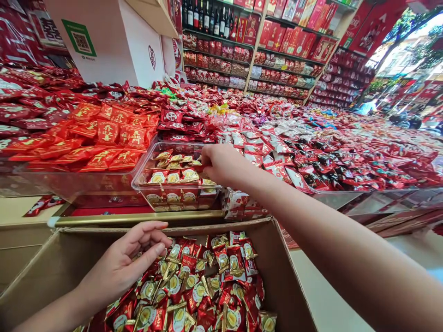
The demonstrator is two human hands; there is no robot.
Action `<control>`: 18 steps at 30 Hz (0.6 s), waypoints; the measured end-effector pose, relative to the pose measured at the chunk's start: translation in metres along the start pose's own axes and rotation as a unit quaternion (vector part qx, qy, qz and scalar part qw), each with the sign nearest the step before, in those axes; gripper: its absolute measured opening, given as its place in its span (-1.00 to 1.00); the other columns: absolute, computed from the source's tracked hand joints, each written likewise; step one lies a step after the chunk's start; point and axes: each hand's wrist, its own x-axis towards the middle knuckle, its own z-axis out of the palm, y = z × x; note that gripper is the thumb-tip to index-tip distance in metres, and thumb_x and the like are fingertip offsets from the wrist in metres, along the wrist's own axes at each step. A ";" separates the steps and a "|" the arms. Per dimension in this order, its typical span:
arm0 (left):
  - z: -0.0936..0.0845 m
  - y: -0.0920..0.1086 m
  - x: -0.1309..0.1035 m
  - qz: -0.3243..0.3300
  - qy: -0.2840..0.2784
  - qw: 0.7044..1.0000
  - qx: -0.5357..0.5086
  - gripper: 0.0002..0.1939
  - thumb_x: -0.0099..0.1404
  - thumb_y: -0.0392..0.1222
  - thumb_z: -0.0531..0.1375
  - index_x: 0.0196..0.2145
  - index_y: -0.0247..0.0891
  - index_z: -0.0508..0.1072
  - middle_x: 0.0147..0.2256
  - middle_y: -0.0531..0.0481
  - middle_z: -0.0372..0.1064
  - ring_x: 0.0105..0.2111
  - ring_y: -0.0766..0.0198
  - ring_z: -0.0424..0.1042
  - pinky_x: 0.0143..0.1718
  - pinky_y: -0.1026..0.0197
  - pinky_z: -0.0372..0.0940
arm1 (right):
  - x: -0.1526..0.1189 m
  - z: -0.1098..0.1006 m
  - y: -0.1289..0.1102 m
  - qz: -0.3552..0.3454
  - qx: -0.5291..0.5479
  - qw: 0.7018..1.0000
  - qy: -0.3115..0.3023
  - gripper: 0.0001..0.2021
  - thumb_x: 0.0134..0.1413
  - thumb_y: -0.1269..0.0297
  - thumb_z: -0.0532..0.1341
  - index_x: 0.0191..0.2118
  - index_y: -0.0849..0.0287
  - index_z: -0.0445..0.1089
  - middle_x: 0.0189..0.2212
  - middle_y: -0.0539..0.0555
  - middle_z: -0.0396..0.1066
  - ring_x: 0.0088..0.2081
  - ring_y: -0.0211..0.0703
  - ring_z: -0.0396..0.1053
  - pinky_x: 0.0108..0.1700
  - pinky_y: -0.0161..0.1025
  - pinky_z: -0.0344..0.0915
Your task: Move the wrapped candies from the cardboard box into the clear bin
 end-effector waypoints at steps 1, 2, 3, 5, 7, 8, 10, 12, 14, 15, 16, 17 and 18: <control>0.000 0.000 0.000 0.003 -0.003 1.000 0.009 -0.75 0.24 -0.24 0.03 -0.10 -0.10 0.16 -0.34 0.10 0.34 -0.32 0.35 0.34 -0.24 0.27 0.23 | 0.003 0.002 0.000 0.001 -0.004 1.000 -0.028 -0.87 -0.21 0.47 0.14 -0.42 0.22 0.37 -0.51 0.03 0.39 -0.49 -0.26 0.27 -0.46 -0.32 0.11; 0.001 -0.001 0.000 0.008 -0.004 1.000 0.017 -0.75 0.24 -0.24 0.03 -0.10 -0.10 0.16 -0.34 0.10 0.34 -0.32 0.35 0.35 -0.25 0.28 0.23 | 0.006 0.003 -0.001 0.002 -0.010 0.999 -0.049 -0.83 -0.22 0.48 0.14 -0.38 0.22 0.37 -0.50 0.03 0.40 -0.49 -0.26 0.26 -0.47 -0.32 0.11; 0.001 -0.001 0.000 0.012 -0.006 1.000 0.026 -0.75 0.24 -0.24 0.03 -0.10 -0.11 0.17 -0.34 0.10 0.34 -0.32 0.35 0.35 -0.26 0.29 0.23 | 0.008 0.003 -0.003 0.000 -0.018 0.997 -0.068 -0.79 -0.22 0.49 0.14 -0.34 0.22 0.37 -0.48 0.04 0.40 -0.48 -0.25 0.27 -0.47 -0.33 0.11; 0.001 -0.001 0.001 0.018 -0.013 0.999 0.046 -0.75 0.25 -0.23 0.02 -0.09 -0.11 0.17 -0.34 0.09 0.34 -0.34 0.35 0.35 -0.29 0.29 0.24 | 0.012 0.003 -0.006 -0.005 -0.042 0.993 -0.107 -0.76 -0.21 0.49 0.13 -0.31 0.21 0.38 -0.45 0.05 0.41 -0.45 -0.24 0.28 -0.46 -0.33 0.11; 0.001 -0.001 0.001 0.024 -0.020 0.997 0.066 -0.75 0.25 -0.22 0.01 -0.09 -0.11 0.18 -0.34 0.08 0.34 -0.37 0.34 0.35 -0.31 0.29 0.25 | 0.016 0.004 -0.009 -0.014 -0.069 0.985 -0.155 -0.79 -0.19 0.48 0.12 -0.34 0.20 0.40 -0.44 0.05 0.41 -0.43 -0.22 0.29 -0.47 -0.34 0.10; 0.001 -0.001 0.001 0.027 -0.022 0.997 0.072 -0.75 0.25 -0.22 0.01 -0.09 -0.11 0.18 -0.34 0.09 0.35 -0.37 0.35 0.35 -0.31 0.29 0.25 | 0.018 0.005 -0.010 -0.015 -0.083 0.980 -0.179 -0.79 -0.18 0.48 0.11 -0.35 0.20 0.40 -0.45 0.05 0.41 -0.42 -0.22 0.30 -0.48 -0.35 0.10; 0.001 -0.003 0.000 0.035 -0.027 0.996 0.080 -0.74 0.25 -0.21 0.01 -0.08 -0.10 0.18 -0.35 0.10 0.35 -0.38 0.35 0.35 -0.31 0.30 0.25 | 0.022 0.007 -0.013 -0.016 -0.110 0.971 -0.214 -0.77 -0.18 0.50 0.10 -0.34 0.20 0.41 -0.45 0.04 0.41 -0.42 -0.22 0.31 -0.49 -0.36 0.10; 0.001 -0.004 0.000 0.040 -0.032 0.995 0.089 -0.74 0.25 -0.21 0.02 -0.08 -0.09 0.19 -0.35 0.10 0.35 -0.37 0.35 0.35 -0.30 0.31 0.25 | 0.025 0.008 -0.017 -0.012 -0.139 0.961 -0.238 -0.75 -0.17 0.53 0.09 -0.31 0.22 0.41 -0.43 0.05 0.43 -0.40 -0.20 0.33 -0.48 -0.35 0.12; 0.000 -0.004 -0.001 0.043 -0.035 0.993 0.104 -0.75 0.24 -0.22 0.02 -0.09 -0.10 0.21 -0.35 0.10 0.35 -0.36 0.35 0.35 -0.29 0.31 0.25 | 0.027 0.008 -0.022 -0.006 -0.162 0.955 -0.248 -0.73 -0.15 0.54 0.08 -0.28 0.25 0.41 -0.39 0.09 0.43 -0.39 -0.18 0.34 -0.47 -0.33 0.14; 0.000 -0.004 -0.001 0.043 -0.035 0.992 0.111 -0.76 0.25 -0.22 0.02 -0.10 -0.11 0.22 -0.35 0.09 0.35 -0.36 0.35 0.35 -0.28 0.31 0.24 | 0.027 0.007 -0.024 -0.003 -0.170 0.953 -0.251 -0.73 -0.14 0.55 0.08 -0.27 0.27 0.40 -0.38 0.10 0.43 -0.38 -0.17 0.34 -0.47 -0.33 0.15; 0.000 -0.005 -0.002 0.044 -0.036 0.992 0.116 -0.76 0.25 -0.22 0.02 -0.10 -0.11 0.22 -0.35 0.09 0.35 -0.37 0.35 0.35 -0.28 0.32 0.24 | 0.027 0.006 -0.027 -0.002 -0.176 0.951 -0.255 -0.73 -0.15 0.56 0.08 -0.27 0.28 0.40 -0.38 0.11 0.43 -0.39 -0.17 0.34 -0.47 -0.33 0.15; 0.000 -0.005 -0.002 0.046 -0.038 0.991 0.119 -0.76 0.25 -0.22 0.02 -0.10 -0.11 0.22 -0.35 0.10 0.35 -0.37 0.36 0.35 -0.28 0.32 0.24 | 0.027 0.005 -0.030 -0.003 -0.180 0.949 -0.260 -0.74 -0.16 0.57 0.10 -0.27 0.29 0.40 -0.40 0.12 0.43 -0.40 -0.18 0.34 -0.48 -0.33 0.16; -0.001 -0.005 -0.002 0.048 -0.039 0.991 0.120 -0.76 0.25 -0.23 0.02 -0.10 -0.11 0.21 -0.35 0.10 0.35 -0.36 0.36 0.35 -0.27 0.32 0.24 | 0.027 0.004 -0.033 -0.006 -0.184 0.946 -0.266 -0.74 -0.17 0.58 0.11 -0.29 0.28 0.40 -0.42 0.11 0.44 -0.42 -0.20 0.34 -0.48 -0.33 0.17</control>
